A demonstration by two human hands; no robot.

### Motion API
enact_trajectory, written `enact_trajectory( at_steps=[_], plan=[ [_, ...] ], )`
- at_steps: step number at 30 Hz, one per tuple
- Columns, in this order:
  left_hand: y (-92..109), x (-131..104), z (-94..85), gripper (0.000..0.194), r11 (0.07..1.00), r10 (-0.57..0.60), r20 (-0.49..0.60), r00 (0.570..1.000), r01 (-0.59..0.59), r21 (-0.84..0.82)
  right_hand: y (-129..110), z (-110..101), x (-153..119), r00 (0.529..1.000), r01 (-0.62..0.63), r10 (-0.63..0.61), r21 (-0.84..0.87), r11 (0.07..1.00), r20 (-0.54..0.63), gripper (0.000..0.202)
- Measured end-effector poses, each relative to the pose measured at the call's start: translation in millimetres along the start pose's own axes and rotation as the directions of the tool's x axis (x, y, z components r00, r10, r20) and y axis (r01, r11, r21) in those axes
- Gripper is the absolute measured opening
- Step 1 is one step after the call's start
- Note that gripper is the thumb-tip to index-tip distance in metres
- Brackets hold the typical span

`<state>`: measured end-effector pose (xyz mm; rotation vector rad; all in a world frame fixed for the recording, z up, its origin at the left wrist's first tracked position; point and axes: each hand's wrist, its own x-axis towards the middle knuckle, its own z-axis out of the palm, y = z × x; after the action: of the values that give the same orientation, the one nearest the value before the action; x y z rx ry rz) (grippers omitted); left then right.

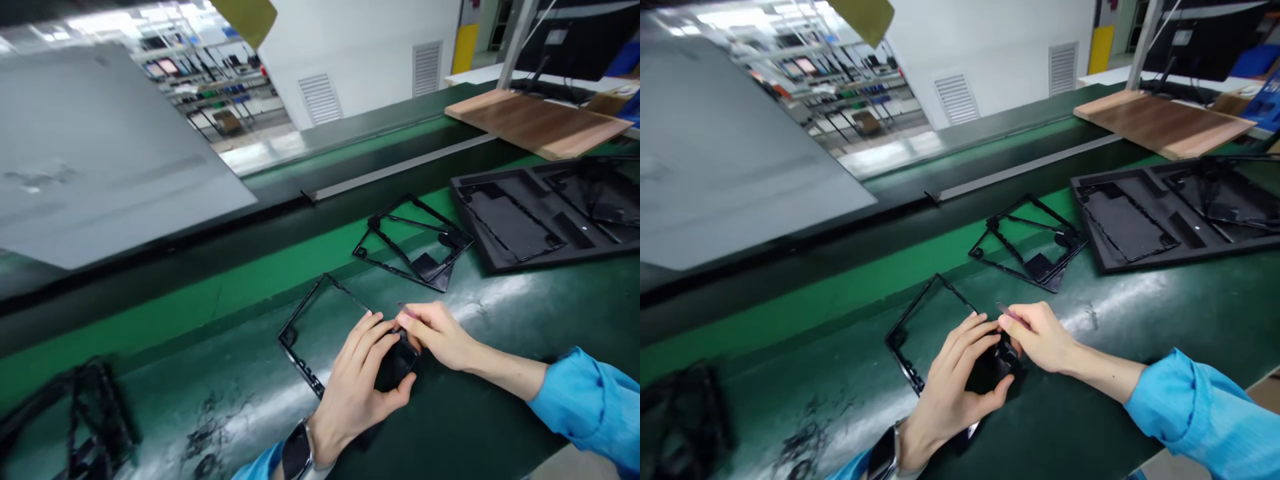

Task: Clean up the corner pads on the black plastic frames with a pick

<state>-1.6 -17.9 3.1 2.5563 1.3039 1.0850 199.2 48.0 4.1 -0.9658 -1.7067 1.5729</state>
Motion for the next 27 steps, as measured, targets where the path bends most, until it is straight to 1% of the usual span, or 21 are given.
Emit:
enact_trajectory(
  at_steps=[2,5,8,11,16,19,23,27],
  plan=[
    [5,2,-0.9,0.036,0.999,0.035,-0.048,0.998,-0.035,0.013,1,2,1,0.994,-0.061,0.051,0.108,0.992,0.096,0.058],
    [10,7,-5.0,0.023,0.994,0.105,-0.116,0.988,-0.102,0.035,2,7,0,0.979,-0.109,0.061,0.25,0.962,0.192,0.066],
    [14,15,-10.2,0.012,0.981,0.193,-0.092,0.977,-0.193,0.011,4,11,-1,0.972,-0.121,0.037,0.357,0.926,0.234,0.07],
    [17,21,-12.8,0.011,0.975,0.217,-0.044,0.975,-0.219,-0.028,8,13,-1,0.971,-0.134,0.031,0.435,0.89,0.237,0.068],
    [23,23,-15.3,0.009,0.973,0.214,0.024,0.976,-0.211,-0.089,13,14,-2,0.967,-0.157,0.037,0.474,0.867,0.252,0.066],
    [24,22,-18.5,0.008,0.97,0.234,0.067,0.97,-0.228,-0.089,14,15,-3,0.964,-0.174,0.051,0.473,0.864,0.262,0.064],
    [25,20,-21.4,0.016,0.969,0.238,0.098,0.966,-0.229,-0.089,14,15,-4,0.953,-0.216,0.082,0.467,0.857,0.291,0.058],
    [27,20,-23.2,0.018,0.967,0.232,0.138,0.963,-0.213,-0.14,14,16,-5,0.945,-0.248,0.105,0.469,0.848,0.31,0.058]
  ],
)
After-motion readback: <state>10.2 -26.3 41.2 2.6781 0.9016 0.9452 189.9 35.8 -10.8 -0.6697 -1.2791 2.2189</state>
